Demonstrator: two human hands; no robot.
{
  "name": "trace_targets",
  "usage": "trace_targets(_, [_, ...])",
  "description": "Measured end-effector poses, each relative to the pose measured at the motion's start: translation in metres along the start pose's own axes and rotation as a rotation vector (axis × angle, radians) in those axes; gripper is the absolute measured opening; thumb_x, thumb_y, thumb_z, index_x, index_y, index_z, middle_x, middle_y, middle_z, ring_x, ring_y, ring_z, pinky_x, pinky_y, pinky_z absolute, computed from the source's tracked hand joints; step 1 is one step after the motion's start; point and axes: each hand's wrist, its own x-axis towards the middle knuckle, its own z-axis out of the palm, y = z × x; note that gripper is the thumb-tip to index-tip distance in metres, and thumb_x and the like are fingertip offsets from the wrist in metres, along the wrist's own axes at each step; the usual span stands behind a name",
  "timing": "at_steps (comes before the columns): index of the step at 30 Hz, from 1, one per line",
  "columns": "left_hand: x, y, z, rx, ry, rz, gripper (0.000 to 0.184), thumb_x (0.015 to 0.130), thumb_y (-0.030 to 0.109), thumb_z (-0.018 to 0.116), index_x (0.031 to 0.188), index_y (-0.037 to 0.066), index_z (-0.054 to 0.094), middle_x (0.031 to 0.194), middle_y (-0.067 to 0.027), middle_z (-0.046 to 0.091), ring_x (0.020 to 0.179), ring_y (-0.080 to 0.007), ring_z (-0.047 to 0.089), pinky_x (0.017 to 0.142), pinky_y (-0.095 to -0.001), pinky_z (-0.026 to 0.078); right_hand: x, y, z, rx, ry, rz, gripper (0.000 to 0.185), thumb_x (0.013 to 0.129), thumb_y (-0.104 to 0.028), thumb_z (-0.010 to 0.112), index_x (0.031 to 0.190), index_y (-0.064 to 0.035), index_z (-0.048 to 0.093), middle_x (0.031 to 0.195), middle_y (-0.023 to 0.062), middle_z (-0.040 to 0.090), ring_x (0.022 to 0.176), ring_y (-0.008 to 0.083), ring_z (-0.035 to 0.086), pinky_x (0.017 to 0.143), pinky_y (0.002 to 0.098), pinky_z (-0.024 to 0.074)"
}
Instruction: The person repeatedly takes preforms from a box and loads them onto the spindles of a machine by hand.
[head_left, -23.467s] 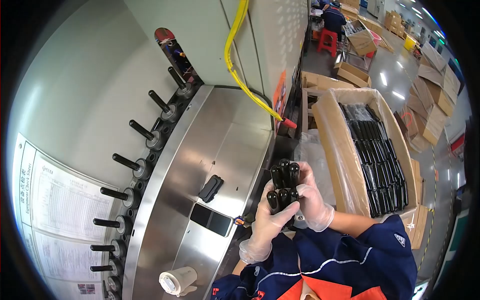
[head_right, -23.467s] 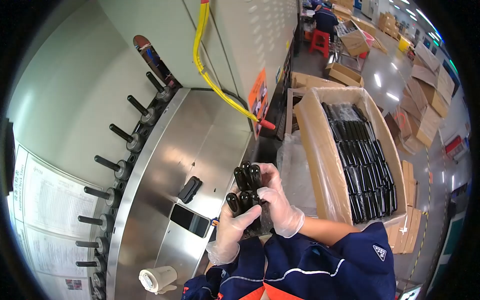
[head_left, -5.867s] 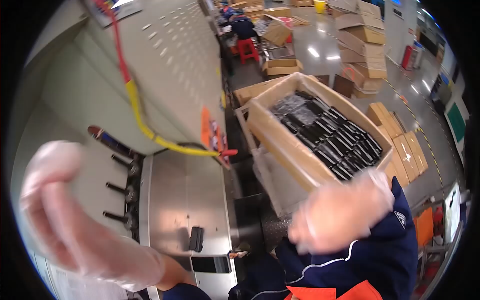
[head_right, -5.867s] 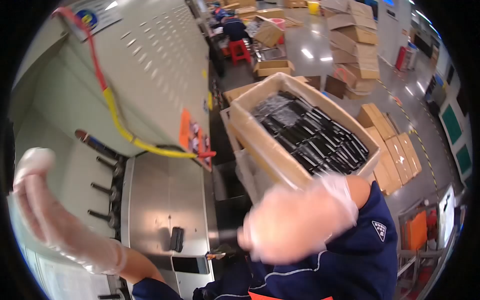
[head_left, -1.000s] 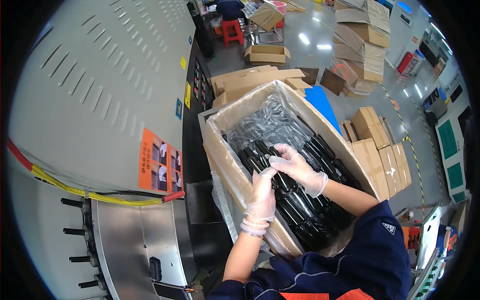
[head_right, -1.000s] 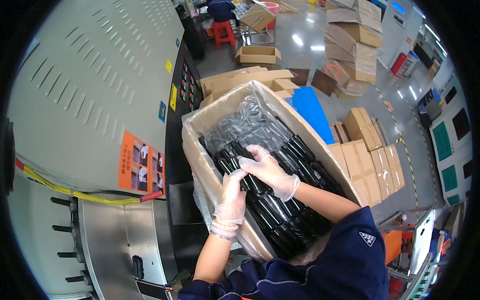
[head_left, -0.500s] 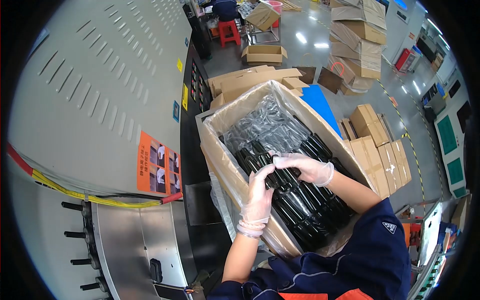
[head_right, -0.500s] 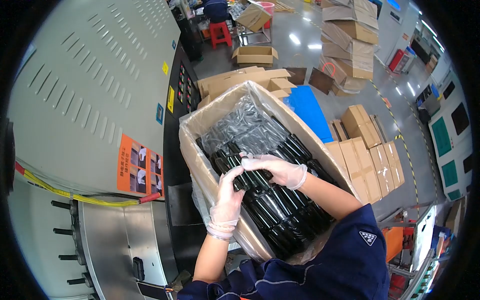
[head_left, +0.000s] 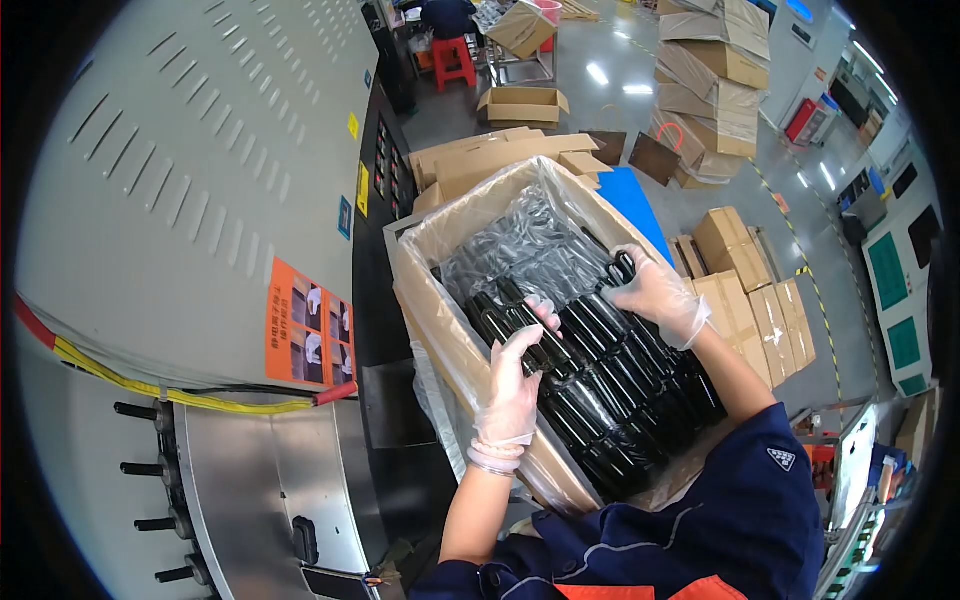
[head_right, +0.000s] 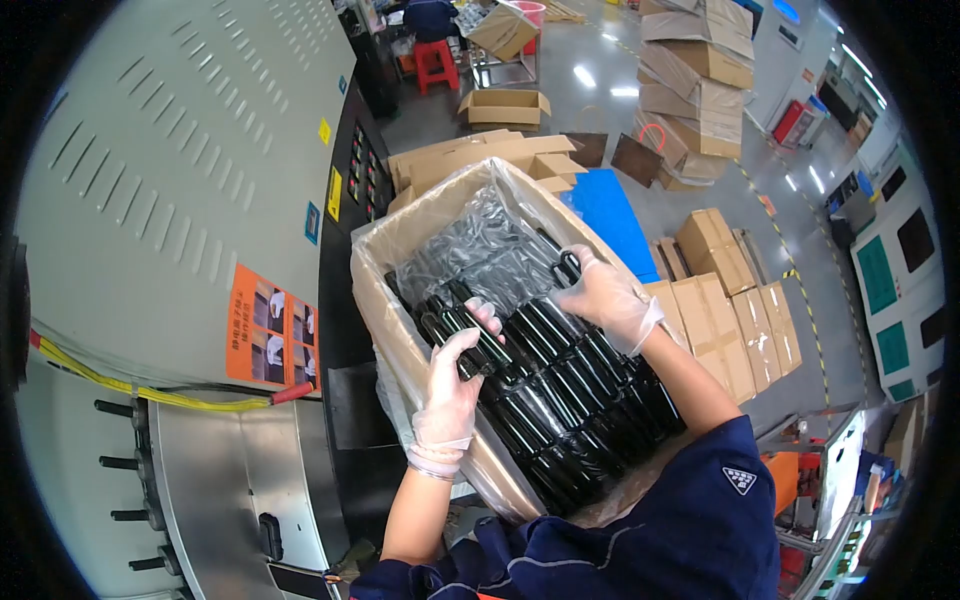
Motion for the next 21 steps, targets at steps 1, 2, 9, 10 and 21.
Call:
trace_targets(1, [-0.002,0.001,0.003,-0.005,0.000,0.000,0.031,0.078,-0.001,0.058,0.109,0.004,0.056,0.103,-0.0057,0.061,0.092,-0.0176,0.059,0.083,-0.0311,0.049,-0.001,-0.007,-0.009,-0.329,0.081,-0.035,0.045,0.076,-0.016,0.066,0.114,0.0032,0.051,0.093,0.0210,0.067,0.086,0.0383,0.065,0.078,0.0397,0.0503])
trace_targets(2, [-0.004,0.003,0.006,-0.020,0.016,-0.004,0.032,0.079,-0.001,0.058,0.109,0.004,0.056,0.103,-0.0058,0.061,0.091,-0.0177,0.059,0.083,-0.0311,0.049,0.001,0.000,-0.009,-0.434,0.038,-0.063,0.035,0.077,-0.015,0.062,0.107,0.0014,0.055,0.092,0.0237,0.065,0.086,0.0389,0.064,0.075,0.0403,0.0516])
trace_targets(9, [-0.003,-0.002,0.000,0.079,0.011,0.019,0.032,0.079,-0.002,0.058,0.111,0.002,0.056,0.102,-0.0062,0.061,0.092,-0.0176,0.059,0.084,-0.0308,0.048,0.022,0.055,0.042,-0.842,0.171,-0.028,0.016,0.075,-0.001,0.057,0.090,-0.0022,0.053,0.077,0.0186,0.064,0.071,0.0308,0.067,0.056,0.0405,0.0525])
trace_targets(10, [-0.002,-0.001,-0.001,0.080,0.011,0.019,0.032,0.079,-0.002,0.058,0.111,0.002,0.056,0.102,-0.0062,0.061,0.092,-0.0176,0.059,0.084,-0.0308,0.048,0.022,0.053,0.040,-0.842,0.171,-0.029,0.016,0.075,-0.001,0.057,0.090,-0.0022,0.053,0.077,0.0186,0.064,0.071,0.0308,0.067,0.056,0.0405,0.0525])
trace_targets(21, [-0.016,-0.008,-0.015,-0.347,-0.299,-0.296,0.045,0.075,0.020,0.057,0.114,-0.002,0.057,0.125,-0.0200,0.054,0.120,-0.0358,0.050,0.106,-0.0479,0.037,-0.031,-0.036,-0.011,-0.003,-0.154,-0.836,0.030,0.065,0.000,0.068,0.091,-0.0127,0.064,0.096,0.0037,0.066,0.091,0.0252,0.063,0.081,0.0350,0.0503])
